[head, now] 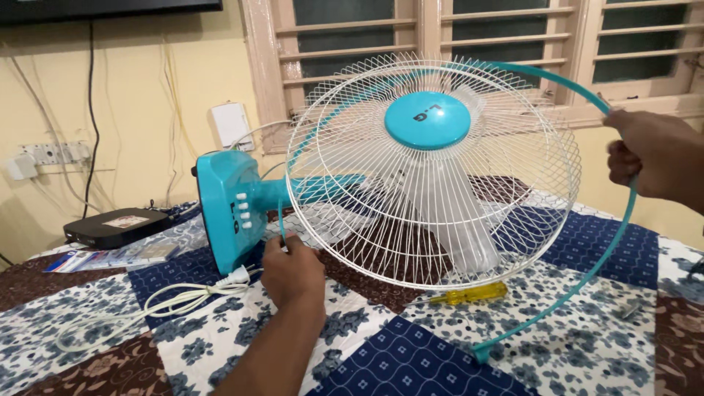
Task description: The person uses a screwdriver to tighten screws on the front grill of a table fan, then attaches the outer ring to complete the assembly. The fan is placed on a patterned bedsheet in a room with a wall-mounted TV and window.
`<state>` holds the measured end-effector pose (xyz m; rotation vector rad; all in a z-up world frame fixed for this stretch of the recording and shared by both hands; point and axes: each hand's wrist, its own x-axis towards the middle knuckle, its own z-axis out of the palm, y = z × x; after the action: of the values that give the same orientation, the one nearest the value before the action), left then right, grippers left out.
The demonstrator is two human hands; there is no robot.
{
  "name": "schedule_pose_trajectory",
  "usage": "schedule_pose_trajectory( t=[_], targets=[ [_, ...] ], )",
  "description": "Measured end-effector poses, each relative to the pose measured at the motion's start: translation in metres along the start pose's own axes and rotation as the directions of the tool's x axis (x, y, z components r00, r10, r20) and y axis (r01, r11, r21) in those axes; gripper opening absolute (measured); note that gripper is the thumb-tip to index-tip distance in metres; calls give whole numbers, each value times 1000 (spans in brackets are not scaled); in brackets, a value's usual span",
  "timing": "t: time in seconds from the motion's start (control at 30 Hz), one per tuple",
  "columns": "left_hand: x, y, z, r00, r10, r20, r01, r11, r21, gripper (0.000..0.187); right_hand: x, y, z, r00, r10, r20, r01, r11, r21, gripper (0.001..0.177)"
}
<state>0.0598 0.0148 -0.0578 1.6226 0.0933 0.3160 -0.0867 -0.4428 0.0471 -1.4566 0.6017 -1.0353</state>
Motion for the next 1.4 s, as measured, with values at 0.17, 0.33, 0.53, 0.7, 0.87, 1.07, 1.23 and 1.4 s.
schedule_pose_trajectory(
  t=[0.17,0.33,0.53,0.7,0.87,1.07,1.23,1.4],
  targets=[
    [3,10,-4,988,-78,-134,55,985,-165,33,-45,-9,16,1000,9,13,-8,999,-39,29],
    [21,16,4,994,24,-110,-45,979,-197,36,-86,-12,26,997,44,-69,-56,983,-173,31],
    [47,11,24,950,258,-176,-287,943,-168,37,-64,8,15,997,-19,-79,10,993,-119,35],
    [44,0,29,975,198,-102,-216,955,-203,36,-57,25,13,1000,-28,-14,25,984,-176,32],
    [41,7,30,978,169,-120,-198,934,-297,36,-65,21,21,999,34,-15,-36,986,-161,31],
    [31,14,25,993,94,-67,-110,940,-321,36,-84,14,33,999,47,-16,-50,967,-252,31],
    [29,19,24,999,38,-25,-44,934,-354,36,-94,14,32,999,4,-39,-15,961,-274,31],
    [34,17,28,1000,21,-7,-23,941,-336,39,-92,14,32,997,-10,-72,-11,962,-275,32]
  ],
)
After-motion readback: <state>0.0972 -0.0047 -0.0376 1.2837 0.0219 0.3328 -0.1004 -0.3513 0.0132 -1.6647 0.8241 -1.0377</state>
